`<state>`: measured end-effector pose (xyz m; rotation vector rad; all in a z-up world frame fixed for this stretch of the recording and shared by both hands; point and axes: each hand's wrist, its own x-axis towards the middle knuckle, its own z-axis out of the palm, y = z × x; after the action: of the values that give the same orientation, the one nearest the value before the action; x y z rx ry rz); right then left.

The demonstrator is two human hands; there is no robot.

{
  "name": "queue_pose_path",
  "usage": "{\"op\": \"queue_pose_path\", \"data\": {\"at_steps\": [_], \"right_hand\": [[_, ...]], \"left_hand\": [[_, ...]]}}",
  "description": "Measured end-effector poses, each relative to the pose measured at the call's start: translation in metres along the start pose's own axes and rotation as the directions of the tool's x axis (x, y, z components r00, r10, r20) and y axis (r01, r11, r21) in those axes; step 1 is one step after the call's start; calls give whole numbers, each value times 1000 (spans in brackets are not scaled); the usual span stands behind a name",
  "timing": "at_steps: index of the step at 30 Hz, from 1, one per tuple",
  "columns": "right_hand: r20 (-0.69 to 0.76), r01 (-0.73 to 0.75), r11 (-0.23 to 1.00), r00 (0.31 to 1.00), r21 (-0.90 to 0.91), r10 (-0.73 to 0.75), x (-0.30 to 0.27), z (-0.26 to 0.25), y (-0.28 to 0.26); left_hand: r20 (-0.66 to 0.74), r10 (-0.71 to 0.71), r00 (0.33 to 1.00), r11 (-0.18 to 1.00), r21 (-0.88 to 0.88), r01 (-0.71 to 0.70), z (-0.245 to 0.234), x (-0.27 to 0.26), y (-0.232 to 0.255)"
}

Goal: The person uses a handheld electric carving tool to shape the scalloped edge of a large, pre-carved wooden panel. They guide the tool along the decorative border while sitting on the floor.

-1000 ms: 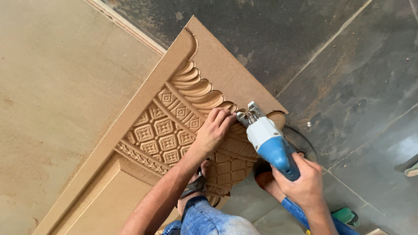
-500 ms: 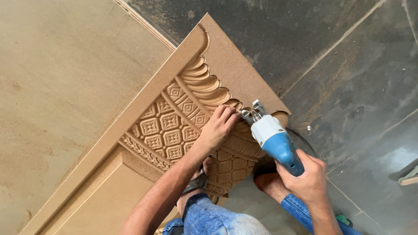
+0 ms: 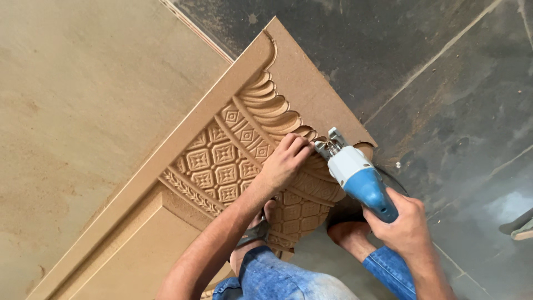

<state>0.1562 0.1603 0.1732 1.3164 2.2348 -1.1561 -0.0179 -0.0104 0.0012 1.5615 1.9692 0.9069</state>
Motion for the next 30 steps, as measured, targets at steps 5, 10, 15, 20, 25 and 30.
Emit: {"op": "queue_pose_path", "data": {"at_steps": [5, 10, 15, 20, 25, 30], "right_hand": [[-27, -30, 1000, 999, 7, 31, -5, 4, -4], [-62, -8, 1000, 998, -20, 7, -5, 7, -2], [-54, 76, 996, 996, -37, -78, -3, 5, 5], [10, 160, 980, 987, -121, -160, 6, -6, 15], [73, 203, 970, 978, -133, -195, 11, -14, 15], [97, 220, 963, 974, -158, -207, 13, -17, 8]], "left_hand": [[-1, 3, 1000, 1000, -13, -3, 3, -2, -1], [-12, -11, 1000, 1000, 28, 12, 8, 0, 0], [-8, 11, 1000, 995, 95, -10, 10, -1, -1], [11, 34, 999, 985, 171, -36, 11, -1, 0], [-13, 63, 998, 986, 154, -60, 10, -3, 0], [-24, 70, 997, 986, 152, -65, 12, -7, 0]]}}
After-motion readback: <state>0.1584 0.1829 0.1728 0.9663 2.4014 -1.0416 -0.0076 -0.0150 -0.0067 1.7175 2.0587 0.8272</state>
